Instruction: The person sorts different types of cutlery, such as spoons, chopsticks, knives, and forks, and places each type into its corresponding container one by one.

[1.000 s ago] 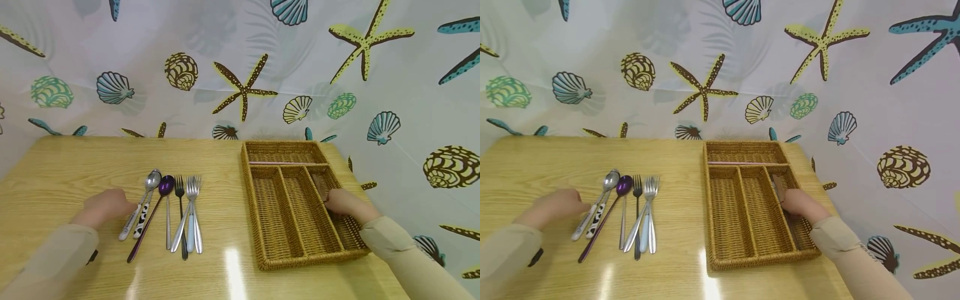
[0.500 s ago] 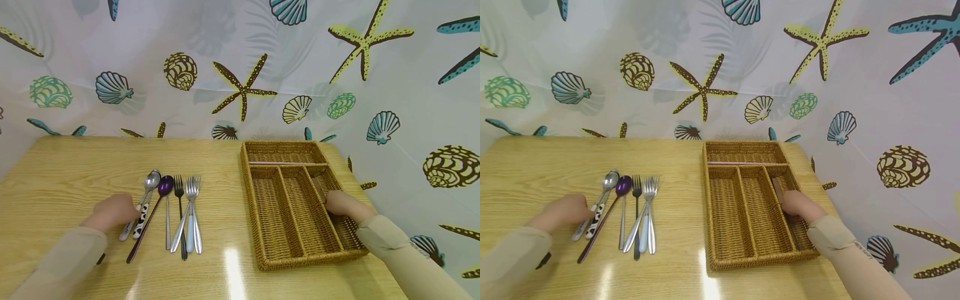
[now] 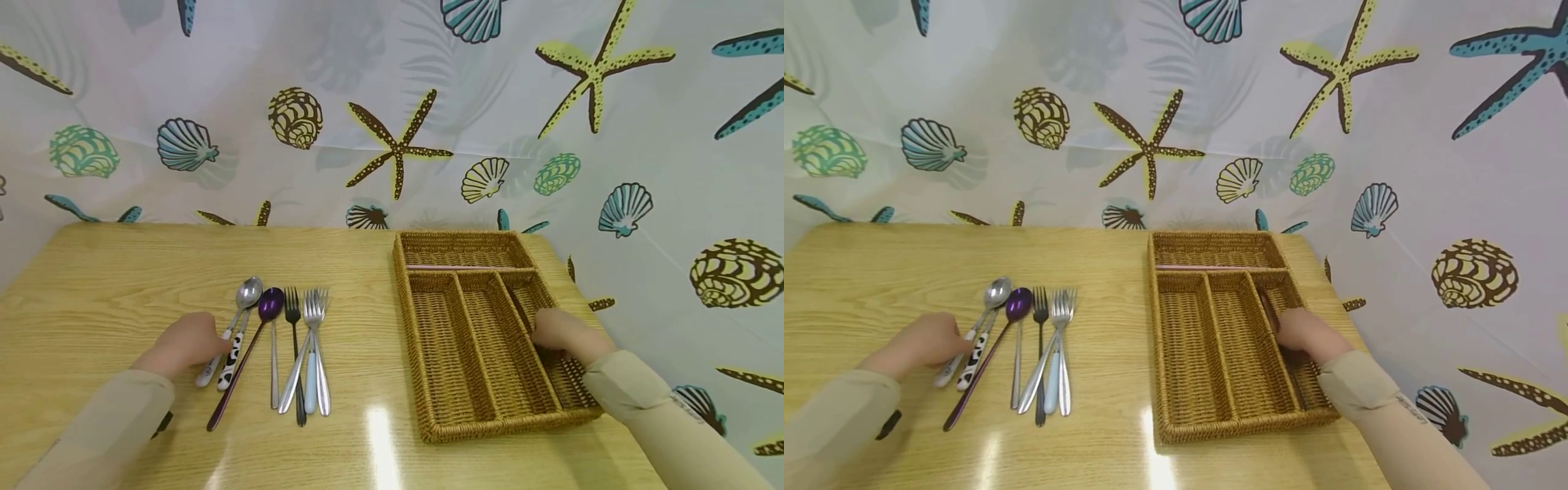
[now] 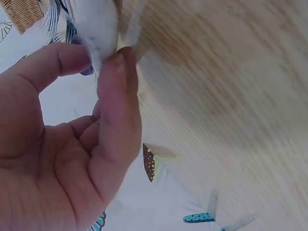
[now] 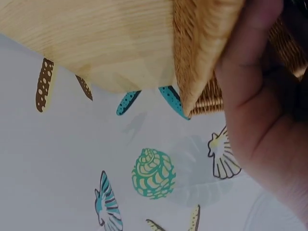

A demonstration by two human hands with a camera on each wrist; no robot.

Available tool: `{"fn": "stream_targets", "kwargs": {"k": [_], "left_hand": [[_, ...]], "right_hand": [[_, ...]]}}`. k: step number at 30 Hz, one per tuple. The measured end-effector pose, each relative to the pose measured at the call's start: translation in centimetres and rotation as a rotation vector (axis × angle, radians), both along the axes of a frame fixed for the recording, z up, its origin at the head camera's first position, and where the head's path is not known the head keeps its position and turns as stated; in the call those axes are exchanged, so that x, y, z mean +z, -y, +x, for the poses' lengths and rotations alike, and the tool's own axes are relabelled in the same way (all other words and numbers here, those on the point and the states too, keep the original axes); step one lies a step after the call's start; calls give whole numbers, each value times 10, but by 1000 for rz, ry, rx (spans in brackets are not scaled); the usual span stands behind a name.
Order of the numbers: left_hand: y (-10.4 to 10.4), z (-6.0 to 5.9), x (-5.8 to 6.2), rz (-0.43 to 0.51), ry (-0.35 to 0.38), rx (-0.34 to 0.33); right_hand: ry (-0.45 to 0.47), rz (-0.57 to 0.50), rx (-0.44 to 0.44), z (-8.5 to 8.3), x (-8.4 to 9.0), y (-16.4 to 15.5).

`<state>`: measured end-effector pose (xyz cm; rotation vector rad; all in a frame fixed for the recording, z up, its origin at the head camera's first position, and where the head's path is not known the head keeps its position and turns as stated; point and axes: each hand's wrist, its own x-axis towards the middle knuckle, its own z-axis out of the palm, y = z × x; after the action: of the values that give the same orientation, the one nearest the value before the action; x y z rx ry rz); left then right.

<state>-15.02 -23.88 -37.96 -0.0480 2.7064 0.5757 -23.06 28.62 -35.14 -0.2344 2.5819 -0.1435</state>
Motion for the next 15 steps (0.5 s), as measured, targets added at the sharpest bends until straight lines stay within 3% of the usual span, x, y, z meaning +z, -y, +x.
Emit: {"fn": "stream_targets", "kwargs": {"k": [8, 15], "left_hand": [[-2, -6, -2, 97, -56, 38], [-11, -9, 3, 170, -38, 89]], "right_hand": [[-222, -54, -59, -8, 16, -4], [-253, -97, -108, -11, 28, 8]]}}
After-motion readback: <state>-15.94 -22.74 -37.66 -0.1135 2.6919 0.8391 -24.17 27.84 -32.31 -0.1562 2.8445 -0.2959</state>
